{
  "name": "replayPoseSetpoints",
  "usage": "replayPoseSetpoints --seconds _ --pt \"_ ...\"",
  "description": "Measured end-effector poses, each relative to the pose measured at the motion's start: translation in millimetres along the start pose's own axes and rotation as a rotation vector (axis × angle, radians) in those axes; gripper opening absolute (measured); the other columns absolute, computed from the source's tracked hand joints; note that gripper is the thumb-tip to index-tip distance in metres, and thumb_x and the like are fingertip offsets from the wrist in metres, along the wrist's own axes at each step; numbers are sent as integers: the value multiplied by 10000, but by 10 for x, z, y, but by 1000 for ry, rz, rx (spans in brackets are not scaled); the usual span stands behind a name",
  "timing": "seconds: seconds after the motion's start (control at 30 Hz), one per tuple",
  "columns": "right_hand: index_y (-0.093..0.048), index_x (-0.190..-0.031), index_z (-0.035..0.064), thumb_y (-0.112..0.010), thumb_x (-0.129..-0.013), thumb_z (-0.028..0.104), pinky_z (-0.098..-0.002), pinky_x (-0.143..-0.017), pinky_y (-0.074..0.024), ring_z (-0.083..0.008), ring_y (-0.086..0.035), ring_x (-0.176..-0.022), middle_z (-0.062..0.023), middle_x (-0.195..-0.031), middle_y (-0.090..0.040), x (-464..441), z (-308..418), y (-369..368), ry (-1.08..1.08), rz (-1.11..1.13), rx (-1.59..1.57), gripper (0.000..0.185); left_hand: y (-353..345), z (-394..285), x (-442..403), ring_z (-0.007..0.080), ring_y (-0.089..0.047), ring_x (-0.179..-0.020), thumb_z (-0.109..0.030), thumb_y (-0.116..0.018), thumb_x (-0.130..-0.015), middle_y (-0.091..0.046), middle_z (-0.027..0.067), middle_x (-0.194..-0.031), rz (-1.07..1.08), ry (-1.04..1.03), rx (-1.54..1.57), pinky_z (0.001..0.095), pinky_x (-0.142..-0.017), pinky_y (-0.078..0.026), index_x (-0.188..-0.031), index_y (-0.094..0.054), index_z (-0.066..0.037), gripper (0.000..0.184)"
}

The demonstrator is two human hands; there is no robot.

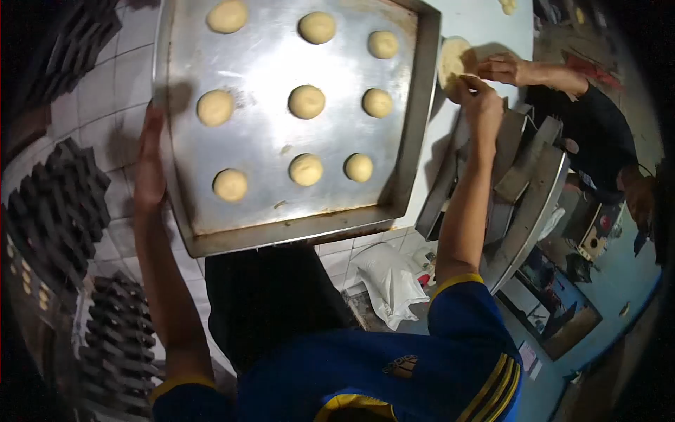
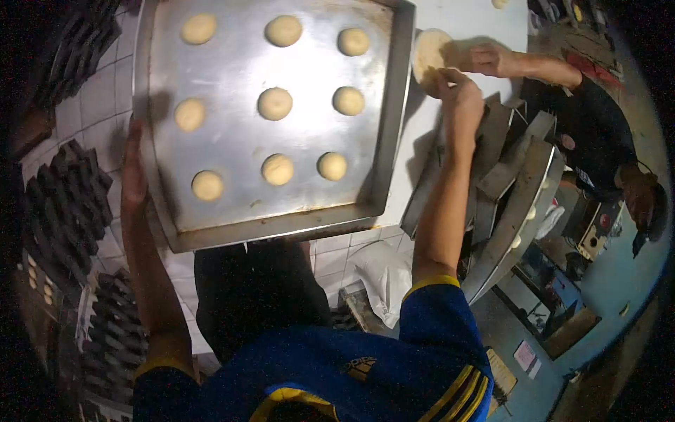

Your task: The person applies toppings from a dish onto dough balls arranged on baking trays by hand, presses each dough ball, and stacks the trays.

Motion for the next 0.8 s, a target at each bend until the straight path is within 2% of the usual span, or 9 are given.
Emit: replayPoseSetpoints --seconds 0.03,0.2,0.23,0.27,0.43,0.57,0.63,0.73,0.8 --pt "-831 -1155 136 -742 -968 361 -448 -838 -593 -374 -780 -946 -186 -1010 -795 -16 -9 -47 14 -21 36 306 141 162 -85 248 -203 -1638 -592 -414 -1116 -233 168 -1771 7 69 -27 399 -1334 -127 -1698 -238 -9 843" --pt "-839 -1116 122 -755 -945 413 -449 -802 -597 -371 -785 -879 -192 -945 -795 -76 -28 -68 -36 -52 -6 348 153 141 -104 261 -211 -1636 -618 -434 -1097 -250 179 -1763 11 19 -107 403 -1331 -129 -1694 -247 -4 877" --pt "-835 -1136 120 -780 -928 428 -417 -774 -597 -310 -795 -823 -186 -885 -793 -115 -144 -85 9 -154 42 375 137 126 -102 264 -213 -1635 -623 -438 -1094 -253 181 -1761 16 8 -117 403 -1330 -129 -1694 -249 -3 883" --pt "-834 -1144 76 -768 -971 390 -349 -798 -579 -216 -773 -823 -124 -889 -812 -167 -339 -157 -66 -124 -55 364 113 104 -104 266 -214 -1635 -628 -441 -1090 -256 183 -1760 22 -5 -127 404 -1330 -130 -1693 -251 -2 890" --pt "-748 -1316 18 -772 -1018 259 -233 -894 -488 -91 -664 -1012 -30 -1182 -769 97 -102 -154 -344 107 -953 384 76 -22 -60 279 -223 -1632 -654 -461 -1072 -273 193 -1752 37 -52 -181 408 -1327 -132 -1690 -259 3 924" --pt "-802 -1120 18 -768 -994 180 -251 -934 -517 -104 -691 -970 -42 -1067 -785 965 977 -247 -80 487 -1027 208 43 -51 -61 290 -229 -1631 -675 -476 -1057 -287 202 -1746 40 -71 -187 410 -1324 -133 -1687 -266 7 952" --pt "-842 -1064 45 -802 -959 142 -279 -855 -531 -91 -671 -961 -45 -1024 -804 1442 1447 -401 28 728 -1092 149 33 -50 -65 295 -232 -1630 -686 -484 -1050 -294 206 -1743 44 -74 -183 412 -1323 -134 -1686 -270 9 966" --pt "-849 -1043 118 -821 -900 131 -327 -728 -498 -188 -610 -782 -32 -913 -751 1783 1958 -318 556 502 -782 146 33 -52 -74 300 -237 -1628 -694 -491 -1044 -301 209 -1740 48 -85 -182 412 -1322 -136 -1684 -274 11 977" --pt "-841 -1060 122 -850 -853 95 -333 -746 -511 -205 -623 -819 -26 -944 -753 1927 2017 -383 656 402 -658 209 48 -40 -59 298 -239 -1627 -691 -489 -1047 -303 208 -1739 40 -85 -175 410 -1321 -138 -1684 -275 13 973"
Point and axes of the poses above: each hand's wrist, its own x-axis away from the middle knuckle, its own y-axis out of the back of the hand, z = x × y, the point moved 6 cm from there along -x, towards the middle knuckle
